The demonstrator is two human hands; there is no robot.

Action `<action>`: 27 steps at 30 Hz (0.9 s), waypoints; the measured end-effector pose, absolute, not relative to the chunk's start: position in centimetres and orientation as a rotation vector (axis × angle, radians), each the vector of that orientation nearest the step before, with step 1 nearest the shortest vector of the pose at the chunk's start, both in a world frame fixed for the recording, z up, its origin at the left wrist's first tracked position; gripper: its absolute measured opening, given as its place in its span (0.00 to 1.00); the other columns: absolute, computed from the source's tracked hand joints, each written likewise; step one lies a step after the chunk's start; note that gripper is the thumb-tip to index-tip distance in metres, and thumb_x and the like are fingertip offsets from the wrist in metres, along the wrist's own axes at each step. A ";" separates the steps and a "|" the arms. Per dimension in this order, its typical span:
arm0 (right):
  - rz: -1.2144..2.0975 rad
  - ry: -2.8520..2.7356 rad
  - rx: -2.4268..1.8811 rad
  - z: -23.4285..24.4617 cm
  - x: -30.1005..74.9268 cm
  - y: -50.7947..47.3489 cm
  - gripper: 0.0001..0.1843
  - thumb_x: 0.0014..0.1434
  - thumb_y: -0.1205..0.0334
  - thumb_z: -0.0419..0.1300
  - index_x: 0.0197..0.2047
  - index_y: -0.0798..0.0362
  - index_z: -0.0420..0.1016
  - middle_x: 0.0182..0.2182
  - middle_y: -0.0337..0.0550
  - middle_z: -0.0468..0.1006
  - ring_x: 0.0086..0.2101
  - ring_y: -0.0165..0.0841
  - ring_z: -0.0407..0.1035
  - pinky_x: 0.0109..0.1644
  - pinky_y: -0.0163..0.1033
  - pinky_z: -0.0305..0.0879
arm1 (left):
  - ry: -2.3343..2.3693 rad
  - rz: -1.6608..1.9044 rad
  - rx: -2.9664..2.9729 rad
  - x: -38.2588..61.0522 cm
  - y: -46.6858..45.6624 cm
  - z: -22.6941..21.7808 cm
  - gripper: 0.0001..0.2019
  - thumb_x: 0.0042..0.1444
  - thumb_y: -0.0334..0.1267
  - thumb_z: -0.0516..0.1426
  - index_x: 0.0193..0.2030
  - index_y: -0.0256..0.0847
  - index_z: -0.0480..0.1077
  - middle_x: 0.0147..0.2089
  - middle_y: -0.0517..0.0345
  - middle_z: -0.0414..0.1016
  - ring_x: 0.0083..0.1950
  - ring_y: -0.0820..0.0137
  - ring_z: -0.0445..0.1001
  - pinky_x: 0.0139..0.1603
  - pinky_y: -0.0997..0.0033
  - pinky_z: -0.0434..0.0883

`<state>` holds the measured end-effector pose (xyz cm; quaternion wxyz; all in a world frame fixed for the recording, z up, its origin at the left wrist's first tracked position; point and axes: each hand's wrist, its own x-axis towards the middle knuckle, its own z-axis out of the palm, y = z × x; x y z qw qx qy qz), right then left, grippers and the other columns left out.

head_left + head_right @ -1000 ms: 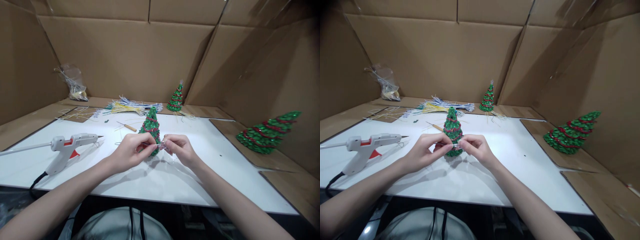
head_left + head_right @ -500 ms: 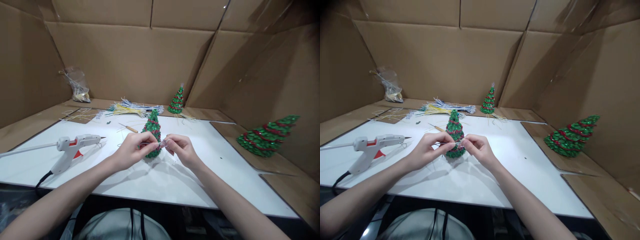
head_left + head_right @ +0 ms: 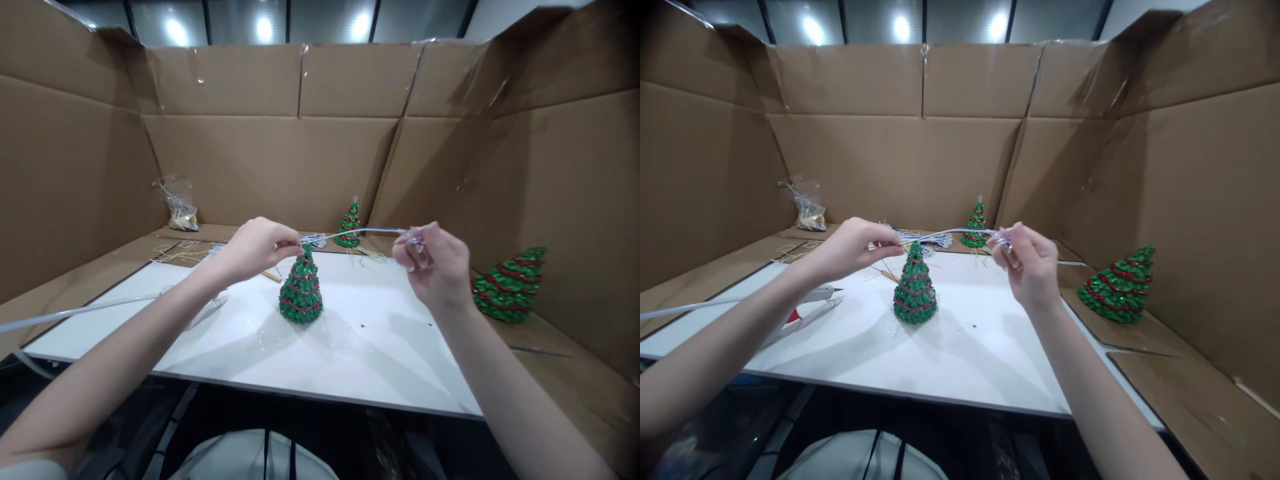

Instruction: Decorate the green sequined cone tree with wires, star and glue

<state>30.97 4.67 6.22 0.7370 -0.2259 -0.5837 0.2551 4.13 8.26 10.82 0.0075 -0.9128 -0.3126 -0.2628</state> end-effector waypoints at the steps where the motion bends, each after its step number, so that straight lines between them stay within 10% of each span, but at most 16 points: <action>1: 0.534 -1.263 -0.475 6.9 31.6 4.6 0.16 0.55 0.51 0.64 0.23 0.53 0.76 0.13 0.33 0.57 0.16 0.22 0.50 0.20 0.37 0.43 | -0.956 -0.738 -2.834 4.3 8.7 11.7 0.07 0.57 0.36 0.57 0.33 0.41 0.77 0.32 0.59 0.75 0.31 0.73 0.69 0.32 0.74 0.60; 16: 0.664 -0.972 -0.512 7.5 36.7 4.8 0.20 0.58 0.52 0.60 0.22 0.58 0.73 0.10 0.31 0.53 0.14 0.21 0.51 0.19 0.34 0.47 | -0.998 0.166 -2.822 5.0 16.7 16.2 0.06 0.48 0.35 0.57 0.24 0.39 0.74 0.22 0.61 0.74 0.23 0.76 0.67 0.27 0.76 0.57; 27: 0.912 -1.010 -0.686 3.7 33.8 9.6 0.17 0.53 0.50 0.62 0.26 0.57 0.76 0.12 0.29 0.52 0.15 0.22 0.51 0.20 0.31 0.49 | -0.765 -0.146 -3.412 5.6 16.5 17.7 0.09 0.53 0.37 0.58 0.38 0.34 0.75 0.33 0.54 0.80 0.35 0.71 0.77 0.37 0.75 0.70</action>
